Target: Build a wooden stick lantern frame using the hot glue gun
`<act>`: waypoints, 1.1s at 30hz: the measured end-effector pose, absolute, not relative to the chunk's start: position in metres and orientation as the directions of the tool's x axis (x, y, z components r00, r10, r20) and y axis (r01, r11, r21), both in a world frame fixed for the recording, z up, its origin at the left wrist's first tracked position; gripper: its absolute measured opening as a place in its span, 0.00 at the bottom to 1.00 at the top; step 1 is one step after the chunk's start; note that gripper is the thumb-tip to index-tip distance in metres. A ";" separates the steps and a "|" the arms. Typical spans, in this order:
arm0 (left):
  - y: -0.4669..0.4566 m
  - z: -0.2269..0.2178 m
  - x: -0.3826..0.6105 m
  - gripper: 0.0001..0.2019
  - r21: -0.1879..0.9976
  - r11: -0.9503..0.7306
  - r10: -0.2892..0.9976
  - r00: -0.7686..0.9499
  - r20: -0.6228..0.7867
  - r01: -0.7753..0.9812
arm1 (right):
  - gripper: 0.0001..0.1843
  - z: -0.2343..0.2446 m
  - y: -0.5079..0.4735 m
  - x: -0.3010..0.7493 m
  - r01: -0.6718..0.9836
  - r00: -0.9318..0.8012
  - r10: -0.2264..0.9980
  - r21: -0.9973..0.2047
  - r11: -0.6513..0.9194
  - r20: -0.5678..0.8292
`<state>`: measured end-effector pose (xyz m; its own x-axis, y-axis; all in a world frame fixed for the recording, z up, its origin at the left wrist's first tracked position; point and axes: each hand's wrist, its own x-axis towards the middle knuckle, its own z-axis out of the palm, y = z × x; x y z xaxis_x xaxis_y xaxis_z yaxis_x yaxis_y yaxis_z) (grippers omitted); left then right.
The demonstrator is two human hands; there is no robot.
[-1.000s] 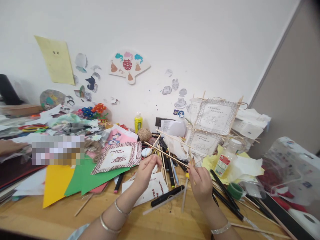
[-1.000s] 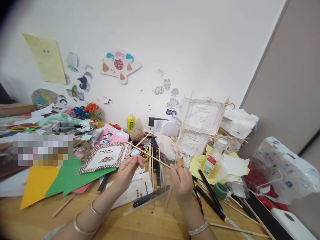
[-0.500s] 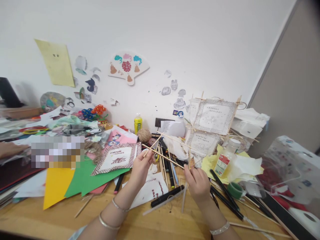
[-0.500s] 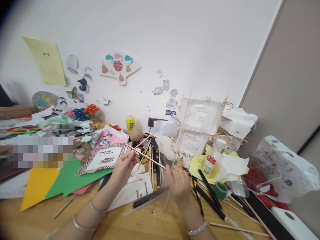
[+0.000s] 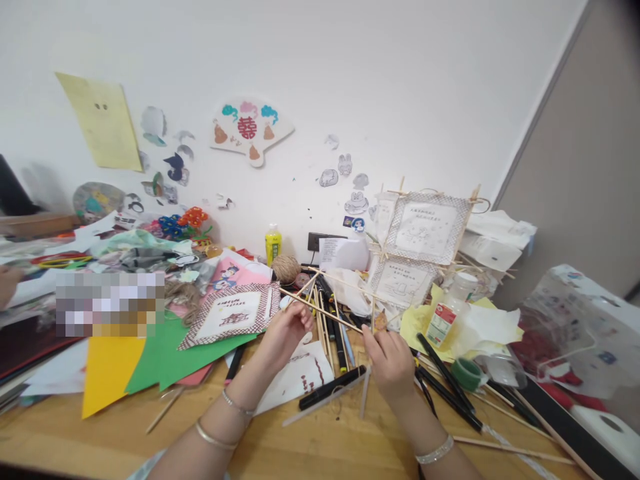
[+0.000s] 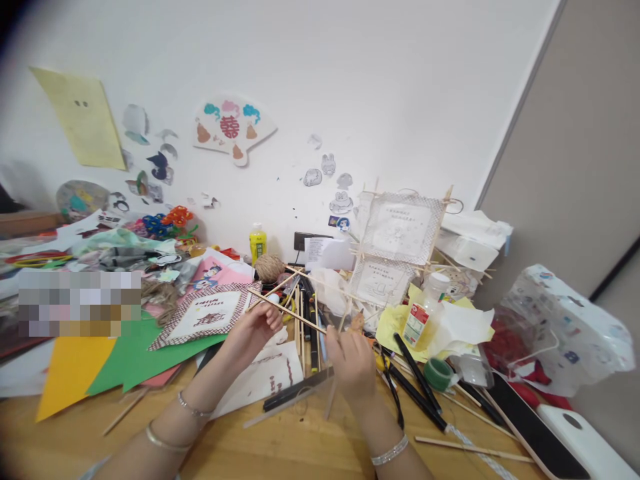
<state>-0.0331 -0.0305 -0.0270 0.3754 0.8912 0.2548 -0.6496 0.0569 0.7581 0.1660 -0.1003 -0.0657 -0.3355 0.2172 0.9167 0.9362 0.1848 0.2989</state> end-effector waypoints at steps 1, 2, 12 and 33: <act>-0.032 -0.027 -0.033 0.11 0.791 0.031 0.872 0.404 0.277 -0.611 | 0.12 -0.067 -0.099 0.167 0.939 -0.327 0.211 0.293 0.178 0.921; -0.034 -0.028 -0.033 0.11 0.829 0.004 0.846 0.444 0.295 -0.559 | 0.12 -0.067 -0.098 0.168 0.943 -0.315 0.206 0.282 0.176 0.926; -0.058 -0.020 -0.039 0.11 0.948 -0.307 0.318 0.948 0.015 0.088 | 0.11 -0.063 -0.099 0.174 0.932 0.056 0.285 -0.152 0.329 0.957; -0.015 -0.036 -0.041 0.20 0.954 -0.298 0.852 0.451 0.266 0.002 | 0.19 -0.052 -0.086 0.176 -0.353 0.555 0.796 -0.797 0.489 0.243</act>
<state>-0.0414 -0.0151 -0.0355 0.4506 0.8523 0.2657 0.0015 -0.2983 0.9545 0.1763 -0.0863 -0.0515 0.5547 0.7959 0.2428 -0.3533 0.4894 -0.7973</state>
